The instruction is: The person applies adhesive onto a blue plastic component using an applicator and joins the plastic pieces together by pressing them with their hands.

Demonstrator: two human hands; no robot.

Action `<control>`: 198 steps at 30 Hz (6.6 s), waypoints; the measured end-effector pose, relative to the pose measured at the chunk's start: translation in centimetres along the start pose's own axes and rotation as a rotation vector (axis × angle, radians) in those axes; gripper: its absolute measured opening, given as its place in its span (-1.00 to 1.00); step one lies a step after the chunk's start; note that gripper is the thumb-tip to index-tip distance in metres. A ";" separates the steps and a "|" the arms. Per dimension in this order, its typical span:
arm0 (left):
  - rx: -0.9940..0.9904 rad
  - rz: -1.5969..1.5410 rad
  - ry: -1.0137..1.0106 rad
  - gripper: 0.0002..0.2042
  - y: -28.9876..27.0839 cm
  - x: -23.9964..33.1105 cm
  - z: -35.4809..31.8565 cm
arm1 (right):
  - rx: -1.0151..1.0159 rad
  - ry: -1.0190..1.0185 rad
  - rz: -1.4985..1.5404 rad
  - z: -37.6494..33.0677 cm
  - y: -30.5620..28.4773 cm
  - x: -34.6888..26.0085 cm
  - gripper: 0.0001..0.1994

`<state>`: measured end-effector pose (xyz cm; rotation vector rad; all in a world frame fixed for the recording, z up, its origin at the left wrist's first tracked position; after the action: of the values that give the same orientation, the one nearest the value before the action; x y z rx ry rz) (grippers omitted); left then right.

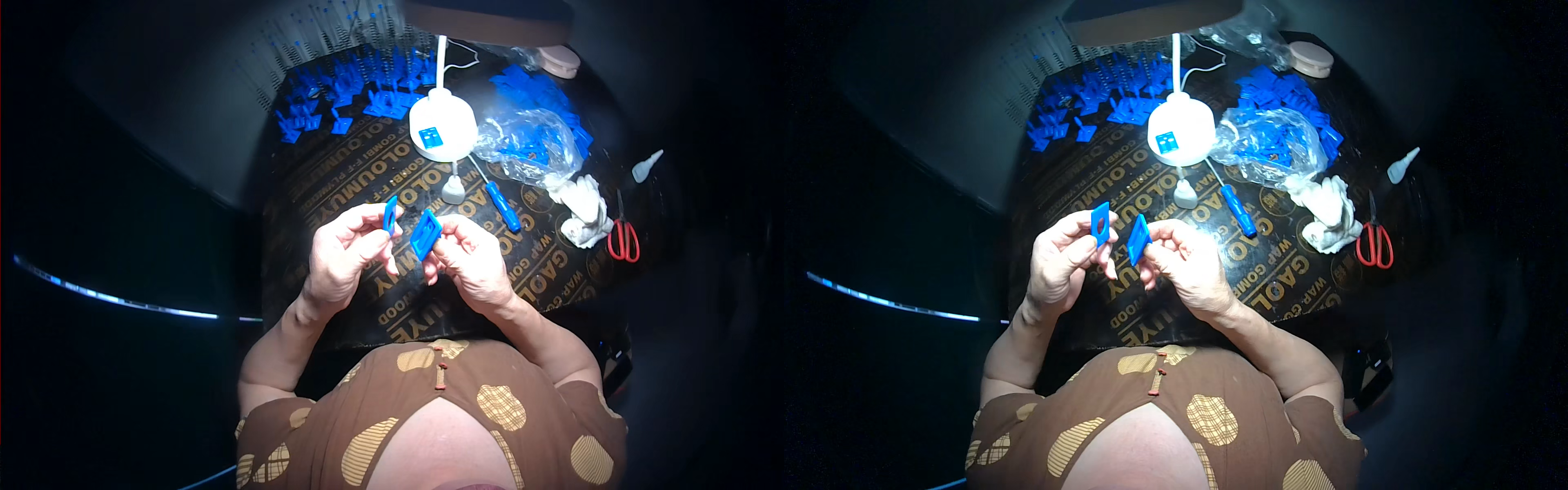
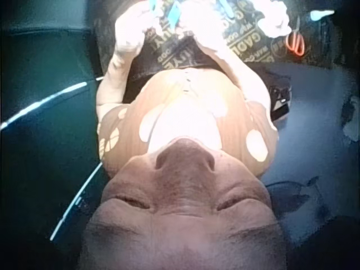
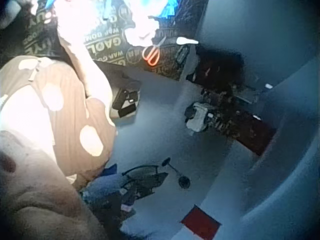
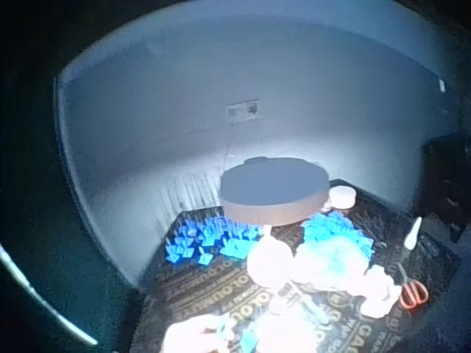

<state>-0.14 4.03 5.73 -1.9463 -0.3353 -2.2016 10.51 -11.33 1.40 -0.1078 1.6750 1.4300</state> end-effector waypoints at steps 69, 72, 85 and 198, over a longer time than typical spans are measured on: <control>-0.033 1.275 0.397 -0.62 6.9 5.6 0.8 | -0.104 -0.372 0.154 -1.4 -1.6 1.2 -0.60; -0.041 1.275 0.380 -0.62 6.8 5.5 0.8 | -0.104 -0.376 0.161 -1.4 -1.5 1.1 -0.60; -0.016 1.234 0.392 -0.61 6.7 5.4 0.7 | -0.086 -0.365 0.165 -1.4 -1.2 0.8 -0.59; 0.009 0.984 0.411 -0.54 6.3 3.4 0.3 | -0.184 -0.133 0.360 -2.0 -1.3 0.3 -0.66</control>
<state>1.53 -1.90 9.46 -1.1654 0.5559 -1.7864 9.94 -13.30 0.08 0.1918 1.5019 1.8171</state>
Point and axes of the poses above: each hand's wrist, its own z-axis towards the middle knuckle, its own y-axis out of the palm, x = y × z, the point moved 1 cm from there along z, towards the middle knuckle, and after that the axes turned 14 degrees about z, right-handed, at the moved point
